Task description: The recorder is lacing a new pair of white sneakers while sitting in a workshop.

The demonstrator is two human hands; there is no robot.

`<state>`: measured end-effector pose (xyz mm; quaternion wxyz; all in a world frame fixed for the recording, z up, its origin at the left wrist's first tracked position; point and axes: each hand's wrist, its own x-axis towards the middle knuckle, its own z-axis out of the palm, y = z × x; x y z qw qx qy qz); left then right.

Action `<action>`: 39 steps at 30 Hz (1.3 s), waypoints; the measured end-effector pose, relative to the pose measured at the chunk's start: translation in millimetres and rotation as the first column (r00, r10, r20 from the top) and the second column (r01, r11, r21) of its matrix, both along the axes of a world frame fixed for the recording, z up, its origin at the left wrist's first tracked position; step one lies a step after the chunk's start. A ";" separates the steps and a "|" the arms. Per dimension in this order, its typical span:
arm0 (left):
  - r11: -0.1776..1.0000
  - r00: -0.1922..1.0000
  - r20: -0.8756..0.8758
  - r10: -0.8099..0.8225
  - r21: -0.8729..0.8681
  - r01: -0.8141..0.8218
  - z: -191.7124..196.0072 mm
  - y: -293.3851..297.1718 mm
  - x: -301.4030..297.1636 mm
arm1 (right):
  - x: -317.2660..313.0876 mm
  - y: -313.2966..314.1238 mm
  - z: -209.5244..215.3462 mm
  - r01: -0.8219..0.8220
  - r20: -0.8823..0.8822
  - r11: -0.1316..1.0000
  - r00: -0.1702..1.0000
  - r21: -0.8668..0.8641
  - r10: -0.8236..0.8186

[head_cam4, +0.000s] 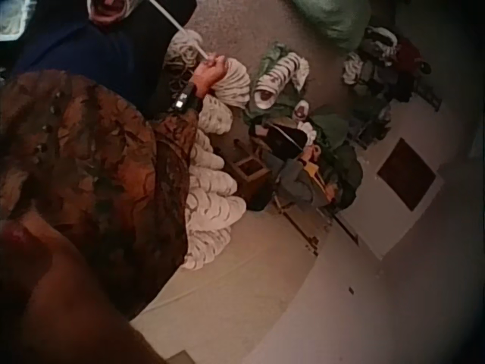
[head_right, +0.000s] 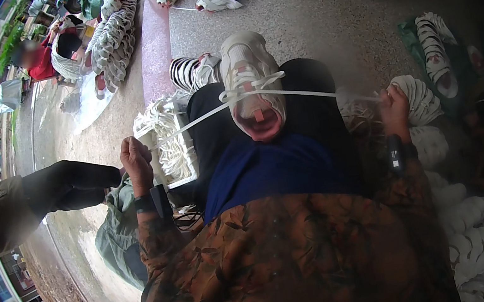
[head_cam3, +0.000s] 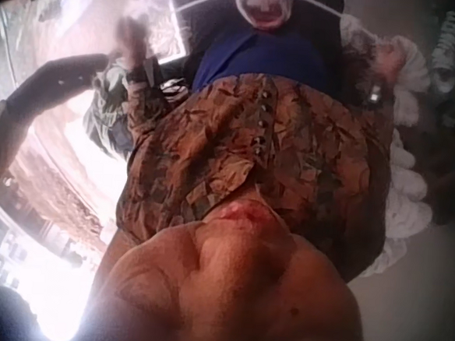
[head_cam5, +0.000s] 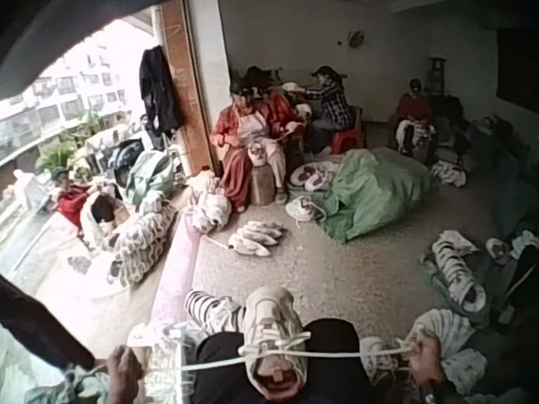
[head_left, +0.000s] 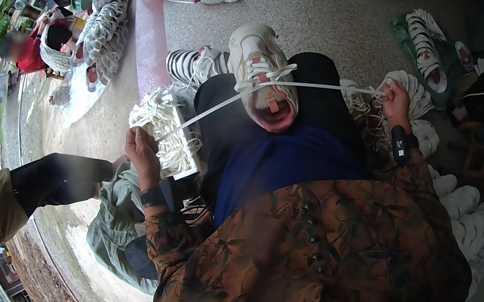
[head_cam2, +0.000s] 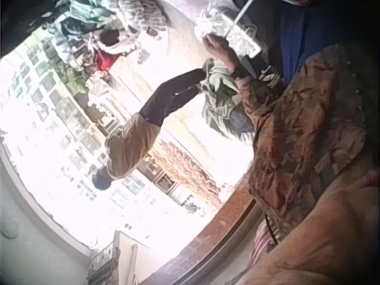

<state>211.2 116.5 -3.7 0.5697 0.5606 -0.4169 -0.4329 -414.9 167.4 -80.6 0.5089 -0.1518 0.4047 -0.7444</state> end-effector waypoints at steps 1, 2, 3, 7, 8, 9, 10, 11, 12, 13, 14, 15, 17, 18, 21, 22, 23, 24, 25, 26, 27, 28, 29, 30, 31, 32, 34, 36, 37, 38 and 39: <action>0.993 0.969 0.230 0.092 0.057 -0.107 -5.5 1.1 7.1 | 1.0 1.4 -5.3 0.005 -0.493 0.995 0.869 0.100 0.045; 0.998 0.973 0.224 0.062 -0.017 -0.060 -10.4 2.2 9.1 | 1.4 1.7 -5.0 0.043 -0.702 0.974 0.701 0.222 0.129; 0.980 0.755 0.653 0.062 -0.184 0.079 -13.6 2.5 8.8 | 4.5 1.2 -2.6 0.057 -0.853 0.983 0.508 0.172 0.120; 0.910 0.224 0.974 0.031 -0.120 0.397 -11.5 1.9 12.1 | 7.9 0.6 30.3 -0.147 -0.515 0.938 0.804 0.314 0.299; 0.898 0.073 0.997 -0.037 0.001 0.439 -9.0 1.3 19.1 | 8.7 1.2 36.6 -0.248 -0.622 0.898 0.652 0.364 0.432; 0.902 0.087 0.993 -0.078 0.033 0.430 -8.0 2.7 26.7 | 9.9 1.6 40.3 -0.205 -0.624 0.884 0.641 0.421 0.446; 0.937 0.082 0.993 -0.083 0.050 0.345 -7.8 6.3 35.3 | 10.2 2.0 42.6 -0.271 -0.768 0.861 0.389 0.432 0.508; 0.964 0.076 0.993 -0.085 0.062 0.257 -8.5 9.4 43.6 | 9.5 1.6 43.7 -0.328 -0.854 0.829 0.105 0.453 0.509; 0.969 0.086 0.993 -0.081 0.059 0.240 -9.3 13.7 51.6 | 9.9 2.6 42.6 -0.315 -0.855 0.841 0.137 0.440 0.500; 0.969 0.085 0.994 -0.075 0.053 0.240 -12.1 14.7 56.3 | 9.4 1.5 41.1 -0.272 -0.862 0.849 0.109 0.453 0.494; 0.974 0.089 0.993 -0.078 0.057 0.219 -14.6 17.1 60.2 | 8.8 2.7 39.9 -0.276 -0.858 0.835 0.064 0.476 0.510; 0.975 0.105 0.993 -0.057 0.032 0.221 -16.6 19.2 63.0 | 7.8 2.9 39.5 -0.237 -0.835 0.819 0.049 0.523 0.547; 0.986 0.152 0.984 -0.095 0.072 0.153 -20.3 17.8 64.5 | 5.5 3.7 42.1 -0.346 -0.879 0.820 -0.028 0.456 0.476; 0.976 0.277 0.952 -0.128 0.072 0.204 -21.4 14.9 65.0 | 4.0 3.9 45.7 -0.405 -0.904 0.816 -0.070 0.412 0.422; 0.952 0.388 0.908 -0.157 0.034 0.305 -23.4 10.7 71.8 | -2.8 0.1 62.6 -0.256 -0.883 0.874 -0.348 0.414 0.316; 0.937 0.374 0.921 -0.111 -0.028 0.347 -23.8 10.7 76.2 | -6.6 -1.6 69.8 -0.281 -0.894 0.880 -0.351 0.384 0.278; 0.937 0.378 0.915 -0.144 0.004 0.348 -24.3 11.7 80.9 | -13.5 -4.2 79.2 -0.239 -0.850 0.905 -0.487 0.351 0.201; 0.952 0.377 0.913 -0.155 0.036 0.304 -25.2 13.2 85.1 | -16.9 -7.7 84.6 -0.221 -0.790 0.941 -0.609 0.258 0.074; 0.961 0.367 0.920 -0.139 0.036 0.276 -25.3 14.1 88.7 | -17.8 -12.8 87.0 -0.200 -0.778 0.929 -0.615 0.311 0.127; 0.963 0.378 0.911 -0.167 0.068 0.261 -25.9 13.8 88.7 | -18.8 -18.6 89.1 -0.117 -0.809 0.970 -0.578 0.212 0.107; 0.960 0.450 0.859 -0.244 0.148 0.238 -27.2 13.9 83.7 | -18.1 -24.4 90.4 -0.053 -0.835 0.994 -0.548 0.093 0.049; 0.941 0.517 0.786 -0.339 0.295 0.167 -25.3 13.7 77.4 | -12.2 -34.4 88.4 0.023 -0.885 0.999 -0.465 0.034 0.040; 0.949 0.523 0.794 -0.311 0.226 0.220 -21.7 13.2 67.9 | -1.9 -43.6 84.6 0.029 -0.875 0.999 -0.482 0.037 0.046; 0.903 0.868 0.322 -0.378 0.336 0.268 -19.6 13.2 51.5 | 12.6 -52.2 79.6 0.058 -0.940 0.965 0.246 0.256 0.235; 0.844 0.924 -0.257 -0.284 0.391 0.368 -18.5 13.1 28.9 | 29.6 -58.1 75.3 -0.027 -0.474 0.890 0.839 0.454 0.267; 0.854 0.880 -0.377 -0.290 0.313 0.415 -18.6 13.1 0.3 | 55.3 -61.7 66.8 -0.260 -0.231 0.882 0.901 0.392 0.368; 0.808 0.775 -0.512 -0.371 0.233 0.541 -14.1 10.9 -55.3 | 112.0 -65.2 55.0 -0.598 0.060 0.783 0.800 0.171 0.597; 0.695 0.706 -0.502 -0.500 0.254 0.673 -7.8 7.6 -100.4 | 161.5 -69.7 53.3 -0.701 -0.122 0.695 0.685 0.158 0.718; 0.653 0.665 -0.491 -0.563 0.229 0.722 -5.3 4.9 -118.4 | 179.6 -71.2 55.5 -0.721 -0.193 0.677 0.650 0.152 0.735; 0.640 0.681 -0.470 -0.561 0.274 0.717 -3.3 0.2 -134.0 | 194.9 -71.1 57.7 -0.684 -0.264 0.710 0.663 0.165 0.700; 0.614 0.658 -0.440 -0.611 0.261 0.745 -1.7 -5.5 -146.7 | 204.9 -72.9 61.0 -0.649 -0.262 0.719 0.670 0.247 0.695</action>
